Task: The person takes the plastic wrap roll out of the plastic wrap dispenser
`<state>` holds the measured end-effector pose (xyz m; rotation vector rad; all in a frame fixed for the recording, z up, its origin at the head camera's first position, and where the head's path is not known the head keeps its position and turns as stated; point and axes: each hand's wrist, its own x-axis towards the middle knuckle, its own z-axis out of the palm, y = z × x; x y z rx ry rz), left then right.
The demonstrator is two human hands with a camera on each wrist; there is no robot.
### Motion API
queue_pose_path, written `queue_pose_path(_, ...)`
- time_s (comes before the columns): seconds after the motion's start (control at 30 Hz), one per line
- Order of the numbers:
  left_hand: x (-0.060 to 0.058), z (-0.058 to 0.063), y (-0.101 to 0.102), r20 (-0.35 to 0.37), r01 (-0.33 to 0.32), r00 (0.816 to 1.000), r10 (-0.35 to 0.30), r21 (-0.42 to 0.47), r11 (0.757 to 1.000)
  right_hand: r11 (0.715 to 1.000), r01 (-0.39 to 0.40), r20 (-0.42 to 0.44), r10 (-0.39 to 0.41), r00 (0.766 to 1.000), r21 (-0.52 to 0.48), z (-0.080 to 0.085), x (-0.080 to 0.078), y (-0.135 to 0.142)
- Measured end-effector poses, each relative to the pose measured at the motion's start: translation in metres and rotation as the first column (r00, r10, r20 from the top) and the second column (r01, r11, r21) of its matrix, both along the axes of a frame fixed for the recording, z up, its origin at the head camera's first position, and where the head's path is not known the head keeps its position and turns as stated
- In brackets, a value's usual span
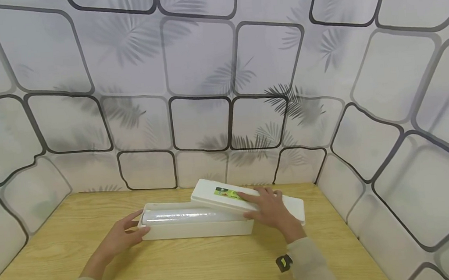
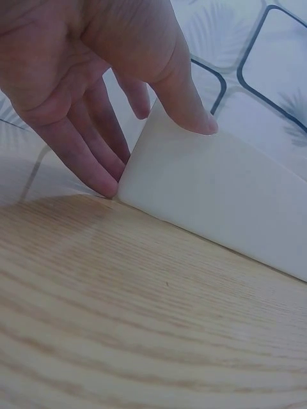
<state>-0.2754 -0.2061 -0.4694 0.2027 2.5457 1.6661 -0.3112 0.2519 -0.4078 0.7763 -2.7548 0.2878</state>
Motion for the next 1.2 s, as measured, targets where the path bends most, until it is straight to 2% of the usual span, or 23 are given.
queue_pose_path(0.27,0.000,0.000,0.000,-0.003,-0.006,1.000,0.006,-0.004,1.000,0.999,0.039,-0.022,-0.039,0.999,0.015,-0.008,-0.004,0.017)
queue_pose_path(0.7,0.000,0.001,0.000,0.012,-0.019,1.000,0.019,-0.007,1.000,0.996,0.090,-0.068,-0.089,0.994,0.008,-0.010,-0.002,0.043)
queue_pose_path(1.0,0.000,0.000,0.000,0.010,-0.012,1.000,0.012,0.015,1.000,0.991,0.137,-0.051,-0.136,0.989,0.008,-0.011,0.000,0.064)
queue_pose_path(1.2,0.001,0.002,0.000,0.012,-0.011,1.000,0.010,0.009,1.000,0.986,0.168,-0.009,-0.168,0.986,-0.010,-0.011,0.002,0.075)
